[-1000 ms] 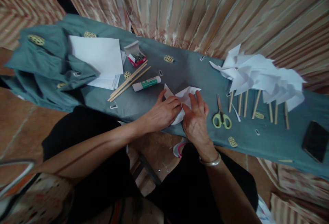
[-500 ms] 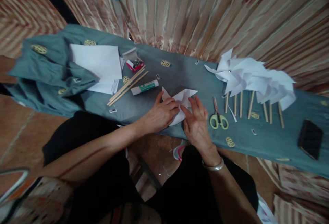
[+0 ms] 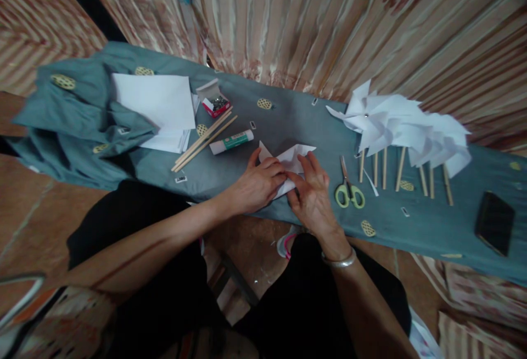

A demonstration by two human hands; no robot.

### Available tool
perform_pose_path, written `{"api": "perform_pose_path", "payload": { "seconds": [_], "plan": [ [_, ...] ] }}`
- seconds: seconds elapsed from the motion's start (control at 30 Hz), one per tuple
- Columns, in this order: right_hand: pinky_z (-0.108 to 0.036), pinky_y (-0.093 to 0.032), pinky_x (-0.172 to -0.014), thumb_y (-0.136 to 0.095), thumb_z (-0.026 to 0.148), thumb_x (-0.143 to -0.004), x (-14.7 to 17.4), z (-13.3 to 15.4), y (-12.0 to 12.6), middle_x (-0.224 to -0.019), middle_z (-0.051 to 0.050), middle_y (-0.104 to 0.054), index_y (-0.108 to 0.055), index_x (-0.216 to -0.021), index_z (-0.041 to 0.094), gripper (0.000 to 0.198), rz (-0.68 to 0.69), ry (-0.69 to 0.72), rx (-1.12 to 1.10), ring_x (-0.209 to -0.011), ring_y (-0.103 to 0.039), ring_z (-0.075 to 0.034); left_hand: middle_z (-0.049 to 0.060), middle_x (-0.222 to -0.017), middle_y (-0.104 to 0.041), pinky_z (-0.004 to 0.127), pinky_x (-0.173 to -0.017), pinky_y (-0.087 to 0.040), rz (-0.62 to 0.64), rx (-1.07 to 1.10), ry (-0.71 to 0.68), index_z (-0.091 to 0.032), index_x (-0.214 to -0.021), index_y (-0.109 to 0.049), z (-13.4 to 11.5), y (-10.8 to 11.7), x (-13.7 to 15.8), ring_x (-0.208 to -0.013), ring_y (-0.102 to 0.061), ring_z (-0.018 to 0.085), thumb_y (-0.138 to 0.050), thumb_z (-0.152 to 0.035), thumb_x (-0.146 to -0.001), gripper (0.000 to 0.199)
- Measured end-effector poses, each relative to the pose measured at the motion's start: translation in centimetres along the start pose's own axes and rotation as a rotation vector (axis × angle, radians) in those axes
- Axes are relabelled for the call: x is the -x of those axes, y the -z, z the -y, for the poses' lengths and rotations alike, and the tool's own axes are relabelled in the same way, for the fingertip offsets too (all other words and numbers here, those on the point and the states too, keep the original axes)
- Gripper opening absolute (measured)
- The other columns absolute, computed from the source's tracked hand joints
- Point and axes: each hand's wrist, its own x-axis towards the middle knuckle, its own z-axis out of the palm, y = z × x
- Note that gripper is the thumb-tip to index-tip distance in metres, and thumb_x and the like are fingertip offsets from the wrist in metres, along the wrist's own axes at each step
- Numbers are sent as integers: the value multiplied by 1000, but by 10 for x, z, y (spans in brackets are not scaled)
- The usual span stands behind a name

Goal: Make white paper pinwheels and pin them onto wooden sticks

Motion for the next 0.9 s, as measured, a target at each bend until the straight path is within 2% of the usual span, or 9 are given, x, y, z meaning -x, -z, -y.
{"api": "perform_pose_path", "payload": {
  "seconds": [0.3, 0.47, 0.57, 0.67, 0.73, 0.8, 0.9],
  "plan": [
    [-54, -32, -109, -46, 17, -86, -2, -7, -9, -147, -11, -47, -67, -108, 19, 30, -67, 6, -1, -145, -26, -29, 10, -119, -65, 58, -112, -22, -37, 93, 41, -19, -114, -66, 0, 3, 4, -120, -50, 26, -43, -23, -95, 30],
    [-52, -34, -107, -46, 11, -84, -3, -8, -10, -145, -13, -49, -68, -103, 17, 29, -84, 22, 20, -145, -27, -30, 10, -122, -64, 51, -110, -30, -181, 216, 106, -18, -117, -65, 10, 19, 8, -121, -49, 26, -44, -26, -94, 33],
    [-53, -35, -107, -45, 13, -86, -4, -8, -9, -143, -11, -52, -69, -102, 18, 29, -97, 32, 41, -144, -29, -31, 10, -123, -65, 48, -108, -34, -294, 356, 209, -18, -116, -66, 22, 27, 11, -120, -51, 25, -46, -28, -92, 32],
    [-53, -35, -107, -45, 14, -87, -4, -9, -9, -142, -10, -53, -69, -101, 20, 29, -109, 38, 56, -144, -30, -30, 10, -121, -65, 46, -108, -36, -400, 622, 371, -18, -111, -67, 30, 25, 15, -117, -55, 24, -52, -31, -89, 30],
    [-52, -36, -108, -46, 12, -85, -5, -10, -10, -142, -9, -52, -70, -100, 20, 29, -108, 33, 54, -144, -29, -29, 11, -117, -67, 45, -103, -41, -446, 929, 503, -17, -110, -67, 29, 19, 18, -111, -59, 24, -56, -34, -87, 31],
    [-52, -35, -109, -47, 10, -83, -5, -11, -10, -143, -8, -52, -71, -100, 20, 30, -100, 14, 44, -145, -29, -29, 11, -113, -68, 44, -99, -46, -436, 1286, 640, -17, -111, -64, 24, 12, 22, -105, -64, 23, -60, -37, -85, 33],
    [-53, -34, -110, -47, 9, -83, -6, -10, -12, -143, -6, -52, -72, -98, 21, 31, -103, -20, 12, -144, -30, -29, 12, -107, -71, 43, -100, -47, -377, 1604, 758, -16, -108, -63, 12, 7, 25, -102, -67, 22, -65, -32, -83, 29]
  ]
}}
